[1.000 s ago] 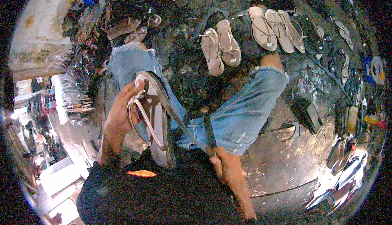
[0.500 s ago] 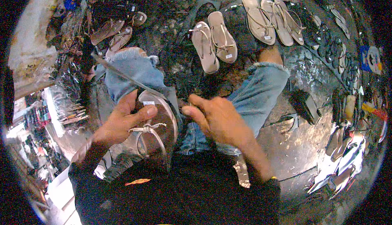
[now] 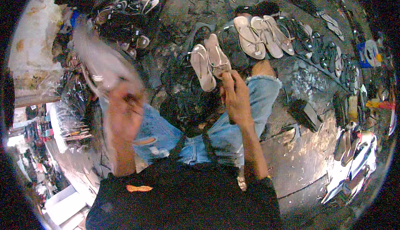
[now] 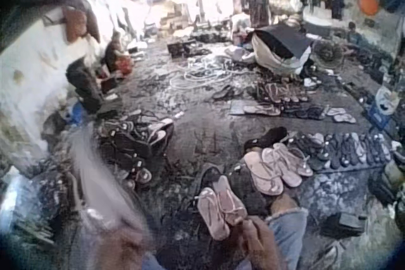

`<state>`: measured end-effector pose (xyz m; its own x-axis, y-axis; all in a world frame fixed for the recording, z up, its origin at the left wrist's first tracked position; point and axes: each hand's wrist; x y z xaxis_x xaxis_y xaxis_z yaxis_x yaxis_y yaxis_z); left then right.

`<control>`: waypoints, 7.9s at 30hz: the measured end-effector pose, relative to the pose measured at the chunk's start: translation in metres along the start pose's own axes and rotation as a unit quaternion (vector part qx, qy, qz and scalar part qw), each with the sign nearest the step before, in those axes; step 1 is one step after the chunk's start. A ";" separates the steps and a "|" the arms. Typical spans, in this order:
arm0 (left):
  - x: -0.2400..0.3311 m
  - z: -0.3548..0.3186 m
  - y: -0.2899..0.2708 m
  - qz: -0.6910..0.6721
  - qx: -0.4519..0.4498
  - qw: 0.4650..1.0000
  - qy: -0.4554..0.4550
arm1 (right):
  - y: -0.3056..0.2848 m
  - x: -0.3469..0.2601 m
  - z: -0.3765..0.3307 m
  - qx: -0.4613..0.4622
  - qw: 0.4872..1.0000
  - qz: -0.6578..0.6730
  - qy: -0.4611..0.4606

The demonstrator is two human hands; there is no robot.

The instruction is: The person sits on the floor and uses a knife-like tool to scrape and trim the soles and straps of multiple flip-flops. They handle each sandal one at a time, turning them over to work on different surfaces, and place finished items aside.

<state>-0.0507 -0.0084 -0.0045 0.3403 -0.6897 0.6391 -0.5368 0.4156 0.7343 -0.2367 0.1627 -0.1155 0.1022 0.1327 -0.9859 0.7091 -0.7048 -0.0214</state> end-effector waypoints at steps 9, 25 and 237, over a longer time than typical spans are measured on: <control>-0.043 -0.015 0.036 -0.163 0.063 0.984 -0.020 | 0.014 0.000 -0.178 -0.056 0.984 -0.167 0.002; -0.072 -0.063 -0.049 0.103 0.131 0.981 -0.097 | -0.010 -0.041 -0.087 -0.232 0.922 -0.307 0.033; -0.011 -0.038 0.000 0.185 0.079 0.975 -0.095 | 0.006 -0.007 -0.169 -0.156 0.968 -0.193 0.036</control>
<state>-0.0252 0.0214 -0.0030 -0.0405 -0.6141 0.7882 -0.7129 0.5705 0.4079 -0.1150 0.2755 -0.0805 -0.1718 0.3993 -0.9006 0.8792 -0.3503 -0.3230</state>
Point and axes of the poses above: each hand's wrist, its own z-axis towards the middle knuckle, its own y-axis out of the palm, x = y × z, and after that the axes turned 7 degrees about -x, right-handed
